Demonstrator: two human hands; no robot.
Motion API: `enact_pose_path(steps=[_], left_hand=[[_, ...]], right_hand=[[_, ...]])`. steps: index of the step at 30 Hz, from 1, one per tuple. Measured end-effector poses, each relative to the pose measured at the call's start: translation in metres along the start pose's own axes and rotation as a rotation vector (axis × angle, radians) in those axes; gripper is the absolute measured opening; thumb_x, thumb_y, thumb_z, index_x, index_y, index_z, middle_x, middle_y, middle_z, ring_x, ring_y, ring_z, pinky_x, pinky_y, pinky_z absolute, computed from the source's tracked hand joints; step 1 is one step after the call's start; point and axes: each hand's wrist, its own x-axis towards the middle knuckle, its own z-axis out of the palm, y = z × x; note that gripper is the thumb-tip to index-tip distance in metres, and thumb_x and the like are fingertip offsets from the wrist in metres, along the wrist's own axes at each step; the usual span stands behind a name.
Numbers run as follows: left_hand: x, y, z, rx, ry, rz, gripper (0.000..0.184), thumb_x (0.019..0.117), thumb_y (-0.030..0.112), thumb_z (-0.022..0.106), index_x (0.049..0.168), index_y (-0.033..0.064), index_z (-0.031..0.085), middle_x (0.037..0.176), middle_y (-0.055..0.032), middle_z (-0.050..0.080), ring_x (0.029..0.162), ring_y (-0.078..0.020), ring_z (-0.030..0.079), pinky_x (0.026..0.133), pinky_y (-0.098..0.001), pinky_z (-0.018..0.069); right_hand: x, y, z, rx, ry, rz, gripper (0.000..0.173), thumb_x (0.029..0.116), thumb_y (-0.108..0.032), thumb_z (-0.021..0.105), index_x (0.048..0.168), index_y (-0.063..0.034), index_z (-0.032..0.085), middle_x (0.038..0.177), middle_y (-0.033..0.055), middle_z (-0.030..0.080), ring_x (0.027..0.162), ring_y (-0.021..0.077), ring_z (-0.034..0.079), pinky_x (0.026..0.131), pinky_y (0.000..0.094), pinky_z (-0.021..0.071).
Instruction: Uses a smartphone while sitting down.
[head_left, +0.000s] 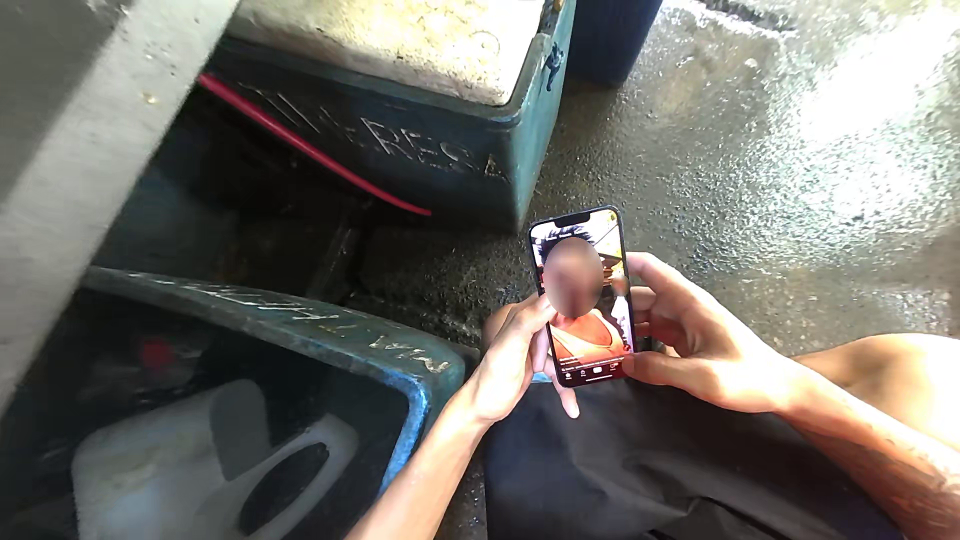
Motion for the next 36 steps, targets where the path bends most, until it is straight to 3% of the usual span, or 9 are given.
enact_pose_path(steps=[36], left_hand=[[-0.0006,0.0003,0.0001,0.000,0.017,-0.024,0.045,0.1044,0.051,0.046,0.111,0.0108,0.064,0.099,-0.0094,0.075,0.080,-0.0179,0.076,0.055,-0.0331,0.0633]], right_hand=[[0.0003,-0.0004,0.0013,-0.018,0.013,0.018,0.068,0.0818,-0.006,0.064,0.145,-0.0129,0.041,0.116,0.0014,0.072,0.104,0.0120,0.072,0.088,0.0271,0.0615]])
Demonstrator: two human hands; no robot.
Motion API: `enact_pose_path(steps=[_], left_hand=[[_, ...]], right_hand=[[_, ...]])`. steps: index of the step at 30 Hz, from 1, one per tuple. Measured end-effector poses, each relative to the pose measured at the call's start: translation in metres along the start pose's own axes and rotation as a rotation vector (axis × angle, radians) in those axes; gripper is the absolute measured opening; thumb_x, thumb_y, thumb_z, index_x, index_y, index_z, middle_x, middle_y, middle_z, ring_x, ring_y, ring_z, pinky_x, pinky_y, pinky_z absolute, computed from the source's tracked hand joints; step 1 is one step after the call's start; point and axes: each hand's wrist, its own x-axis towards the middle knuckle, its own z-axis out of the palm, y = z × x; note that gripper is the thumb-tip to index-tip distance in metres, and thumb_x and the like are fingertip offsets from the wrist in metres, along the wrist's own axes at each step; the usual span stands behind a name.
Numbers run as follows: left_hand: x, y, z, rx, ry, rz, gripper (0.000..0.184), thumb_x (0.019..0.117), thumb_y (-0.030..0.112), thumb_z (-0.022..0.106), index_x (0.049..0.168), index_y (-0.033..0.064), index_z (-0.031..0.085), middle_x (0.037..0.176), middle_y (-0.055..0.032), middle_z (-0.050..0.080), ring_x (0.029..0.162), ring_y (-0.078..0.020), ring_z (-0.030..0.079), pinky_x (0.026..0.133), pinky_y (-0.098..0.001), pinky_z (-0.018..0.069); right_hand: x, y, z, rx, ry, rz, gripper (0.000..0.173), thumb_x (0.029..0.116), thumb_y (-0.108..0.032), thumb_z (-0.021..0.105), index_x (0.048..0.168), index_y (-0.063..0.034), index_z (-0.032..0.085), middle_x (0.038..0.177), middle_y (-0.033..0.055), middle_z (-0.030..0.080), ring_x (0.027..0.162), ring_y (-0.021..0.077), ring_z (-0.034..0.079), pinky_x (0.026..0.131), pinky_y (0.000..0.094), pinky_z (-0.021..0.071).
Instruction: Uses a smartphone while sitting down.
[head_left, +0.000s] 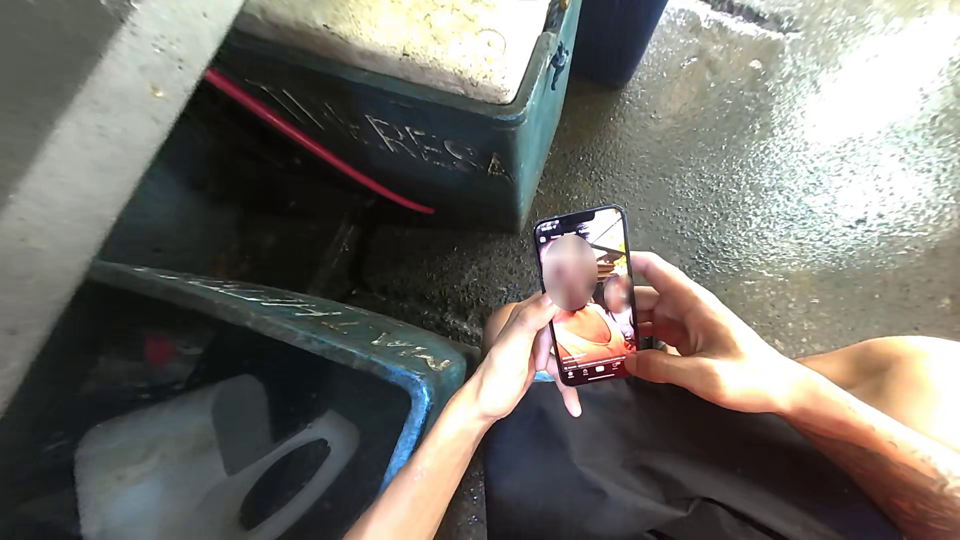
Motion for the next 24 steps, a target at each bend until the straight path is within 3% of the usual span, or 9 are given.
enact_pose_path(steps=[8,19,24], left_hand=[[0.0002,0.0001,-0.0003,-0.011,-0.020,-0.007,0.044,0.1052,0.050,0.045,0.116,0.0109,0.062,0.103,-0.0093,0.075,0.080,-0.0182,0.076,0.054,-0.0327,0.0630],[0.0006,-0.0008,-0.0011,-0.021,-0.016,-0.003,0.042,0.1047,0.048,0.046,0.105,0.0098,0.064,0.096,-0.0096,0.074,0.076,-0.0178,0.075,0.053,-0.0330,0.0625],[0.0010,-0.0002,-0.0011,-0.020,-0.029,-0.017,0.043,0.1036,0.050,0.048,0.107,0.0100,0.063,0.097,-0.0095,0.074,0.075,-0.0181,0.076,0.053,-0.0334,0.0626]], right_hand=[[-0.0002,-0.0038,0.0000,0.041,0.011,0.008,0.041,0.1037,-0.020,0.050,0.144,-0.0146,0.044,0.115,0.0018,0.071,0.101,0.0104,0.071,0.086,0.0240,0.0600],[0.0005,-0.0025,-0.0005,0.060,0.013,-0.011,0.039,0.1054,-0.020,0.043,0.144,-0.0130,0.045,0.119,0.0034,0.069,0.107,0.0124,0.069,0.092,0.0273,0.0588],[0.0004,-0.0016,0.0001,0.078,0.016,-0.018,0.041,0.1056,-0.020,0.043,0.146,-0.0126,0.044,0.118,0.0037,0.070,0.107,0.0127,0.069,0.093,0.0284,0.0585]])
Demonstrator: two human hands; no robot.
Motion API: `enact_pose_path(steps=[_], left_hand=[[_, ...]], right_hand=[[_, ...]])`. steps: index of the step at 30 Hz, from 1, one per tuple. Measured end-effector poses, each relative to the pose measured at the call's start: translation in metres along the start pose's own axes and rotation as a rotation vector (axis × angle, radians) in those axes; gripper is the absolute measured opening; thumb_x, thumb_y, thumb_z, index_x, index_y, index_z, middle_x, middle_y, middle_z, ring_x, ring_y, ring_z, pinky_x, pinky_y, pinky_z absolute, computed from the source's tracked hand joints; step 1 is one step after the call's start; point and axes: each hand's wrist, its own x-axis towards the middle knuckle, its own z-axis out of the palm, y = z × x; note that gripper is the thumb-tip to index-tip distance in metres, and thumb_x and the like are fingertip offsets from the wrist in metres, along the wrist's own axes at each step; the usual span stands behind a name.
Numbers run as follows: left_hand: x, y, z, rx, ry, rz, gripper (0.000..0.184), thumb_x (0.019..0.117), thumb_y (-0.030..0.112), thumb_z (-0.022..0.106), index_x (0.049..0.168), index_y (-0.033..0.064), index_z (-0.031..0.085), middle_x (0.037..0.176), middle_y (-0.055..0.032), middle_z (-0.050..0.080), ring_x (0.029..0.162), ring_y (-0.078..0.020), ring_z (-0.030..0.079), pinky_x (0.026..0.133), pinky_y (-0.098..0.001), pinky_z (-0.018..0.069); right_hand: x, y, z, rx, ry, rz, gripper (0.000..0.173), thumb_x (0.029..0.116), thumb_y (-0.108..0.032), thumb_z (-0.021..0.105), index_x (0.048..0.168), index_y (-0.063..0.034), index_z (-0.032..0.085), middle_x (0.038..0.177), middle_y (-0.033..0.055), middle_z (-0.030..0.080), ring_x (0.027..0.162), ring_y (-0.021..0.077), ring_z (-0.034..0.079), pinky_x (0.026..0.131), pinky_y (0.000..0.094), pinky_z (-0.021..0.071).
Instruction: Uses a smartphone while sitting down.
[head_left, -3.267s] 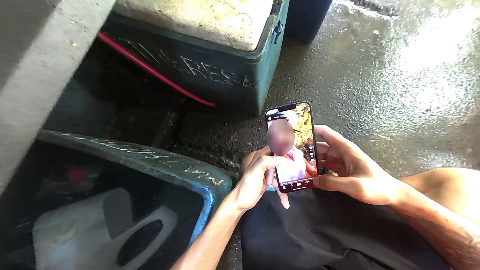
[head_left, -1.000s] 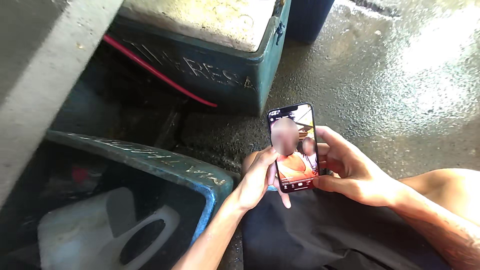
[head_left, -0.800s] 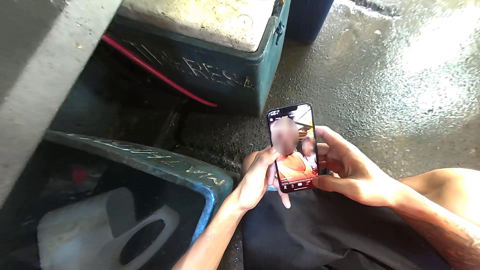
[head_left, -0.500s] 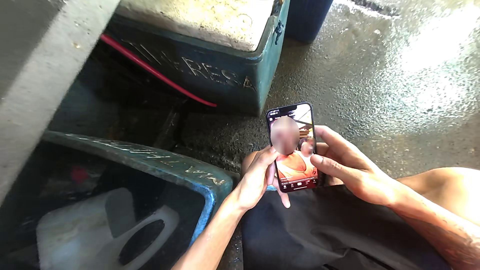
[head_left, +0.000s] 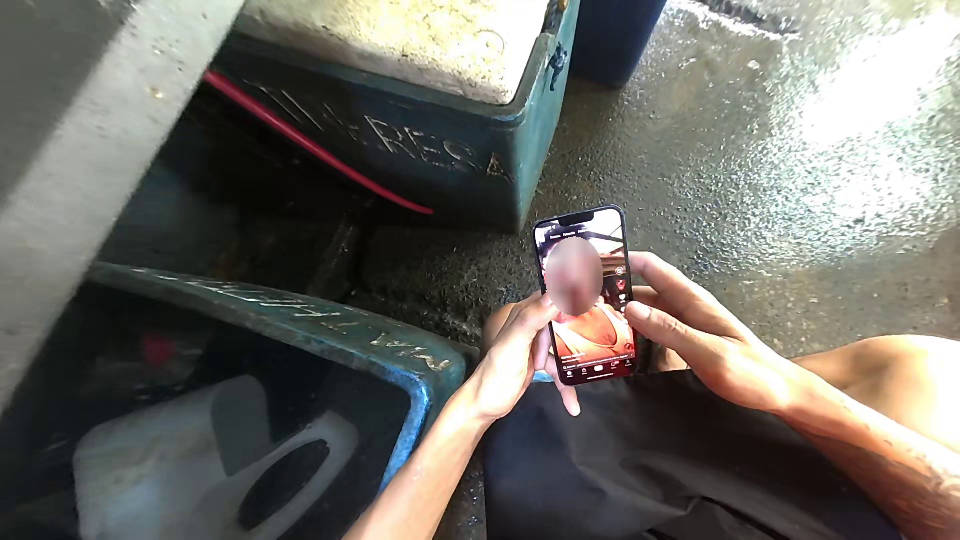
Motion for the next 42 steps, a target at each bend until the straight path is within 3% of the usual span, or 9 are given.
enact_pose_path(steps=[10,20,32,42], left_hand=[[-0.0001,0.0005,0.0008,0.003,0.003,-0.004,0.042,0.1042,0.048,0.046,0.110,0.0104,0.063,0.099,-0.0093,0.074,0.075,-0.0179,0.076,0.052,-0.0329,0.0624],[-0.0002,0.0005,0.0006,0.009,0.002,-0.003,0.042,0.1034,0.050,0.049,0.112,0.0118,0.063,0.100,-0.0081,0.074,0.079,-0.0168,0.076,0.055,-0.0320,0.0627],[0.0001,0.0004,0.0002,0.010,-0.026,0.012,0.042,0.1067,0.046,0.040,0.110,0.0115,0.064,0.098,-0.0082,0.074,0.079,-0.0166,0.076,0.055,-0.0321,0.0628],[0.0001,0.0002,0.0005,0.011,-0.018,0.012,0.043,0.1065,0.047,0.040,0.109,0.0115,0.063,0.098,-0.0083,0.074,0.078,-0.0167,0.076,0.054,-0.0320,0.0627]], right_hand=[[-0.0001,0.0004,-0.0005,0.012,0.008,0.015,0.042,0.1044,-0.018,0.042,0.146,-0.0127,0.045,0.122,0.0041,0.068,0.109,0.0132,0.069,0.094,0.0283,0.0582],[0.0001,-0.0009,-0.0004,0.005,0.006,0.045,0.046,0.0967,-0.008,0.046,0.143,-0.0148,0.046,0.112,0.0031,0.071,0.100,0.0102,0.070,0.086,0.0246,0.0588],[0.0000,0.0002,0.0002,0.009,0.008,0.048,0.046,0.0968,-0.009,0.046,0.143,-0.0141,0.044,0.112,0.0040,0.072,0.100,0.0110,0.071,0.085,0.0255,0.0594],[-0.0003,0.0005,0.0001,0.013,0.010,0.042,0.047,0.0962,-0.009,0.047,0.143,-0.0144,0.045,0.114,0.0042,0.072,0.101,0.0116,0.071,0.086,0.0258,0.0594]])
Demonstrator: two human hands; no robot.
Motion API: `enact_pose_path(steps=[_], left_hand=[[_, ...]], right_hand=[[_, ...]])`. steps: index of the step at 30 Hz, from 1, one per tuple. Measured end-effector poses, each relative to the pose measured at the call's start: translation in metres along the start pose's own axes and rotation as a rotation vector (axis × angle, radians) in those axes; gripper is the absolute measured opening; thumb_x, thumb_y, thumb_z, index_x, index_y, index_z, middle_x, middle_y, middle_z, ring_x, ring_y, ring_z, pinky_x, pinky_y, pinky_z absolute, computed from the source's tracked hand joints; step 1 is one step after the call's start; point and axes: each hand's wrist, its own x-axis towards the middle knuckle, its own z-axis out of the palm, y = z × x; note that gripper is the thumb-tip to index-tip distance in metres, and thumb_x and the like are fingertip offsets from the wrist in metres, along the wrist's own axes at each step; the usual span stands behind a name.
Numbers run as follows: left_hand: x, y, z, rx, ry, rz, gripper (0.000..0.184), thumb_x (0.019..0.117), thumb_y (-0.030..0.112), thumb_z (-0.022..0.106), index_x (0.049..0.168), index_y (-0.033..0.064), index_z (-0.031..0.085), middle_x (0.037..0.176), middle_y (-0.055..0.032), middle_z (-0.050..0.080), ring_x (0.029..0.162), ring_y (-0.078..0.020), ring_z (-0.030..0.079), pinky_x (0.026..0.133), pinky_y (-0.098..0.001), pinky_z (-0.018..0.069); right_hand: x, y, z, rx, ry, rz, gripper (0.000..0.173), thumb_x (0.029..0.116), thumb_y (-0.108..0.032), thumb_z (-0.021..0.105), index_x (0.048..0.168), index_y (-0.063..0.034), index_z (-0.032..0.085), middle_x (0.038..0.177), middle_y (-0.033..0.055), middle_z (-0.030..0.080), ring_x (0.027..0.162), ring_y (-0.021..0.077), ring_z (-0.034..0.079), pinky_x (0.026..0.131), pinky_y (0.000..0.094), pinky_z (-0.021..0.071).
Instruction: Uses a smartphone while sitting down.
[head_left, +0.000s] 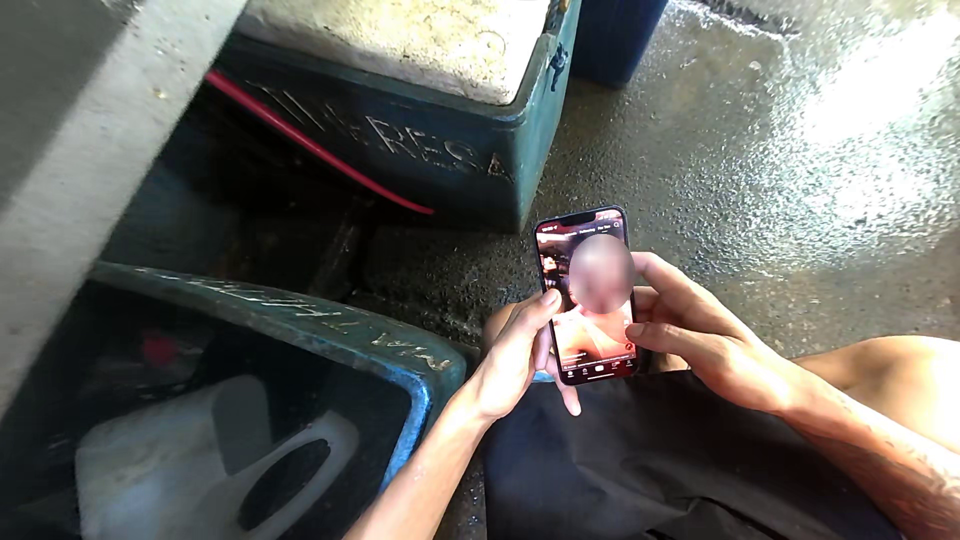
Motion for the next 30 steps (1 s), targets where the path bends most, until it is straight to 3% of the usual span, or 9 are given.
enact_pose_path(steps=[4,9,14,19,30], left_hand=[[-0.0001,-0.0002,-0.0003,0.001,0.010,0.004,0.043,0.1065,0.047,0.040,0.112,0.0110,0.063,0.100,-0.0090,0.074,0.079,-0.0178,0.076,0.054,-0.0328,0.0628],[-0.0002,0.0000,0.0008,0.009,0.028,0.016,0.044,0.1080,0.042,0.035,0.107,0.0096,0.065,0.096,-0.0090,0.074,0.077,-0.0168,0.076,0.054,-0.0323,0.0629],[-0.0001,-0.0018,-0.0009,0.021,0.018,0.024,0.047,0.1076,0.047,0.037,0.103,0.0100,0.065,0.094,-0.0086,0.074,0.075,-0.0163,0.075,0.055,-0.0317,0.0627],[-0.0006,-0.0004,0.0002,0.014,0.018,-0.001,0.046,0.1069,0.048,0.037,0.110,0.0100,0.062,0.097,-0.0089,0.074,0.078,-0.0176,0.076,0.054,-0.0327,0.0628],[0.0002,-0.0006,0.0006,0.019,0.021,0.020,0.046,0.1076,0.046,0.036,0.109,0.0100,0.065,0.095,-0.0088,0.074,0.078,-0.0172,0.075,0.055,-0.0330,0.0629]], right_hand=[[0.0000,-0.0020,0.0005,-0.016,-0.002,0.018,0.048,0.0948,-0.008,0.050,0.142,-0.0151,0.046,0.112,0.0024,0.072,0.099,0.0099,0.071,0.084,0.0240,0.0592],[-0.0001,-0.0016,0.0011,-0.019,0.006,0.018,0.050,0.0936,-0.008,0.051,0.143,-0.0142,0.045,0.113,0.0033,0.072,0.099,0.0114,0.072,0.083,0.0248,0.0599],[-0.0008,-0.0014,0.0013,-0.026,0.013,0.023,0.048,0.0939,-0.009,0.051,0.141,-0.0148,0.046,0.113,0.0025,0.072,0.099,0.0109,0.072,0.083,0.0245,0.0599],[-0.0005,-0.0005,0.0015,-0.017,0.016,0.018,0.050,0.0934,-0.008,0.051,0.142,-0.0142,0.045,0.113,0.0025,0.072,0.098,0.0107,0.072,0.083,0.0249,0.0598],[-0.0003,-0.0006,0.0029,-0.055,0.012,0.008,0.051,0.0918,-0.008,0.058,0.140,-0.0145,0.045,0.112,0.0027,0.073,0.099,0.0130,0.073,0.085,0.0265,0.0618]])
